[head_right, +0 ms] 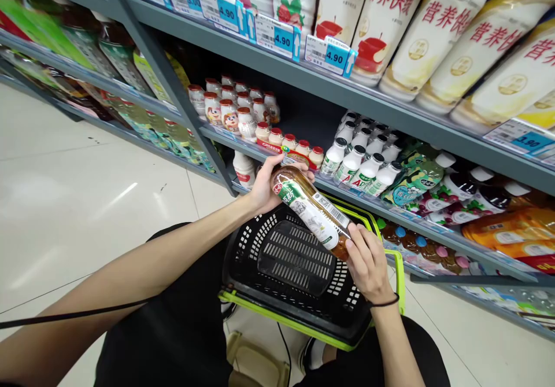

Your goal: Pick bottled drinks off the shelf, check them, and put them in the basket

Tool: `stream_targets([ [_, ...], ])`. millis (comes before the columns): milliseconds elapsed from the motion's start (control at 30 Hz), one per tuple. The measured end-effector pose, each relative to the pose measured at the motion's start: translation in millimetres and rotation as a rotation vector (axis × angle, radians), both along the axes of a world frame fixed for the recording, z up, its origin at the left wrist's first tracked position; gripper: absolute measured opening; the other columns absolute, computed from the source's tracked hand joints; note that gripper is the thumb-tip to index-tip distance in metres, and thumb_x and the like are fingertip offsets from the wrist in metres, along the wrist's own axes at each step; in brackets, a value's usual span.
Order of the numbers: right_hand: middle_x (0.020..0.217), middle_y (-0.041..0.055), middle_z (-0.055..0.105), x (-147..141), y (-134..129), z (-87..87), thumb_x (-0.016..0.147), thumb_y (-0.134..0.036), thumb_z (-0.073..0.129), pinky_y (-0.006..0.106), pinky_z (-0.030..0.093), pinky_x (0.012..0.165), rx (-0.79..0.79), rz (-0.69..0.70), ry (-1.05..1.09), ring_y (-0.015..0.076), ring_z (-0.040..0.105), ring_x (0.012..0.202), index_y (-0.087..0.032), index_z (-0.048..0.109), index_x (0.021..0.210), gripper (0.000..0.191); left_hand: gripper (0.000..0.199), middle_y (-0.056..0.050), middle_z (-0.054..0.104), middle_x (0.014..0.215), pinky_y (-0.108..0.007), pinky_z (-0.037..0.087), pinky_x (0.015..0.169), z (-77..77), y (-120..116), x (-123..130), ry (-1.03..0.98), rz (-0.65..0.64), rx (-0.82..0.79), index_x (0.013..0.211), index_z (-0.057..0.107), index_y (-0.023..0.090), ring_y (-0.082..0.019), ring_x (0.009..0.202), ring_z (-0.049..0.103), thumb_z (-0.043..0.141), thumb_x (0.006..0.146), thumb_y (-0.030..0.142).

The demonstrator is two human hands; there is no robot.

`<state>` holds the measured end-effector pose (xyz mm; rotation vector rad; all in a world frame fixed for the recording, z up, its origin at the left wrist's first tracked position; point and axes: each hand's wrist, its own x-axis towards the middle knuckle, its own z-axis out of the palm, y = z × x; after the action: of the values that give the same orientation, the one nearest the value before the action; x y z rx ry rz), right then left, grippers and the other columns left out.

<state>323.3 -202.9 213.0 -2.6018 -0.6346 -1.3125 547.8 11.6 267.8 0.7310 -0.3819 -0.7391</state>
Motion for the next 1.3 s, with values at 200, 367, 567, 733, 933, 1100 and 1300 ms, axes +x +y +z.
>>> stream_targets([
  [200,0.138,0.0159,0.070,11,39,-7.5,0.078,-0.020,0.093,0.048,0.062,0.105,0.778,0.010,0.186,0.0309,0.071,0.125,-0.024,0.051,0.150,0.084,0.046,-0.011,0.081,0.112,-0.044,0.057,0.104,14.7,6,-2,-0.099,0.087,-0.001,0.105,0.077,0.017,-0.034,0.118,0.073,0.071,0.084,0.057],
  [367,0.108,0.0098,0.078,23,66,-9.2,0.093,-0.044,0.079,0.033,0.063,0.069,1.460,0.271,0.498,0.0222,0.078,0.085,-0.020,0.058,0.132,0.050,0.053,-0.011,0.077,0.122,-0.040,0.055,0.106,14.0,14,8,-0.311,0.142,0.104,0.117,0.073,0.018,-0.032,0.122,0.071,0.081,0.079,0.055],
  [567,0.107,0.0063,0.072,33,49,-22.8,0.083,-0.056,0.086,0.032,0.059,0.066,1.448,0.276,0.889,0.0228,0.075,0.086,-0.023,0.048,0.138,0.075,0.075,-0.012,0.079,0.109,-0.036,0.061,0.091,-7.9,17,36,-0.752,0.208,0.346,0.108,0.072,0.012,-0.028,0.100,0.075,0.101,0.053,0.054],
  [733,0.143,0.0252,0.060,28,33,-24.9,0.098,-0.058,0.070,0.054,0.053,0.106,0.676,-0.181,1.211,0.0381,0.066,0.127,-0.014,0.023,0.166,0.094,0.072,-0.012,0.079,0.110,-0.036,0.061,0.090,-33.7,5,20,-0.905,0.132,0.566,0.118,0.074,0.011,-0.027,0.097,0.076,0.096,0.064,0.053],
  [933,0.143,0.0315,0.059,17,21,-13.6,0.107,-0.047,0.059,0.050,0.052,0.103,0.227,-0.535,1.407,0.0436,0.066,0.128,-0.007,0.008,0.170,0.091,0.068,-0.005,0.078,0.096,-0.033,0.056,0.082,-126.3,-18,-4,-1.285,-0.079,1.291,0.118,0.073,0.022,-0.028,0.092,0.074,0.092,0.065,0.060],
  [1100,0.138,0.0324,0.065,11,15,-3.3,0.106,-0.039,0.062,0.047,0.051,0.105,0.273,-0.522,1.466,0.0400,0.065,0.132,-0.001,0.034,0.159,0.071,0.069,-0.008,0.077,0.097,-0.035,0.054,0.087,-207.8,-28,-1,-1.281,-0.125,1.580,0.120,0.068,0.021,-0.032,0.100,0.074,0.095,0.064,0.052],
  [1300,0.138,0.0288,0.067,5,11,2.7,0.105,-0.035,0.064,0.043,0.052,0.108,0.320,-0.512,1.516,0.0344,0.066,0.134,-0.002,0.053,0.145,0.053,0.069,-0.012,0.075,0.115,-0.038,0.055,0.095,-254.3,-34,14,-1.207,-0.102,1.779,0.135,0.060,0.018,-0.028,0.110,0.072,0.090,0.077,0.042],
])
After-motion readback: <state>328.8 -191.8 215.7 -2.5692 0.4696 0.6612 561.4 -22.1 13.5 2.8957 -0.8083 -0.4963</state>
